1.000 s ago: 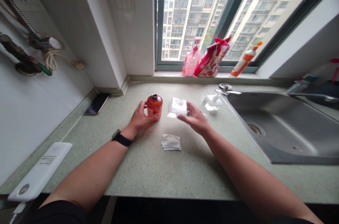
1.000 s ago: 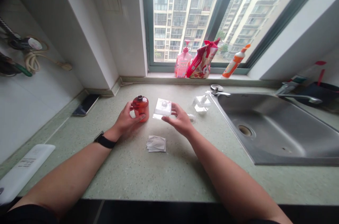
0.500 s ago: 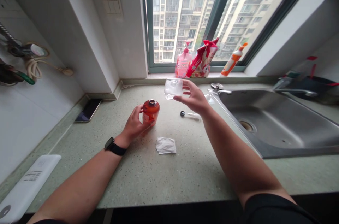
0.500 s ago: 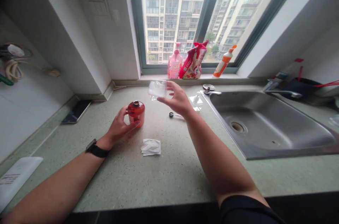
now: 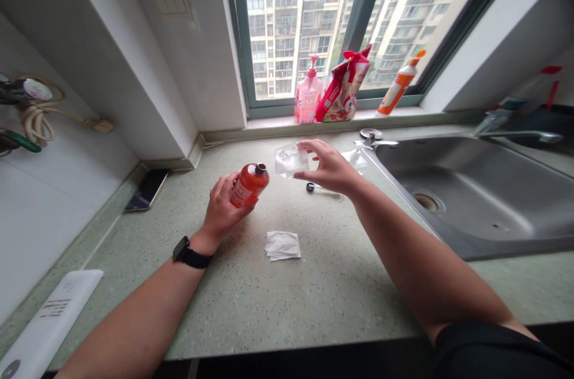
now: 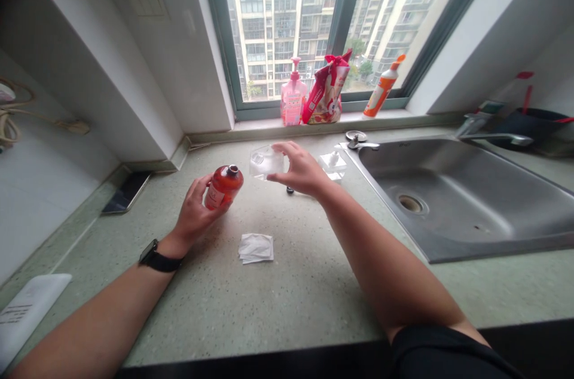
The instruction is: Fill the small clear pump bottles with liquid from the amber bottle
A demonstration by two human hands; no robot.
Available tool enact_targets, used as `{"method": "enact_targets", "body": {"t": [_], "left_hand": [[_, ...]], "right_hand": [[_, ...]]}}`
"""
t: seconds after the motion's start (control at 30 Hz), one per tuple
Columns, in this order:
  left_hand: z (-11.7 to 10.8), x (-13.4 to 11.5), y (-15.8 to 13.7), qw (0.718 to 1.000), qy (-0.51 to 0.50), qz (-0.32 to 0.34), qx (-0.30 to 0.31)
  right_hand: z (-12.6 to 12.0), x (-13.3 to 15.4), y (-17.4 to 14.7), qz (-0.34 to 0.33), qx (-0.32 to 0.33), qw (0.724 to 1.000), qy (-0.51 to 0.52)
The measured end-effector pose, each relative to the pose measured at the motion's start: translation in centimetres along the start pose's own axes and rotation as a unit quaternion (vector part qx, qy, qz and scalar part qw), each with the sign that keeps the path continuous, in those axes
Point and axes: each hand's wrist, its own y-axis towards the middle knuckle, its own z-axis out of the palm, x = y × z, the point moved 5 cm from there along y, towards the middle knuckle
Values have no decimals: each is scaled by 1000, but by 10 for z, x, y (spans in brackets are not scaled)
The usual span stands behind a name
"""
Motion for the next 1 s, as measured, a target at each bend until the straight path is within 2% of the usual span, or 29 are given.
{"method": "enact_targets", "body": {"t": [0.23, 0.53, 1.0], "left_hand": [[-4, -6, 1, 998, 56, 4, 15], [-2, -11, 0, 997, 77, 7, 30], [1, -17, -2, 996, 66, 14, 54]], "right_hand": [[-3, 11, -4, -7, 45, 998, -48], [-4, 15, -6, 4, 72, 992, -100], [-6, 32, -8, -6, 65, 986, -153]]}}
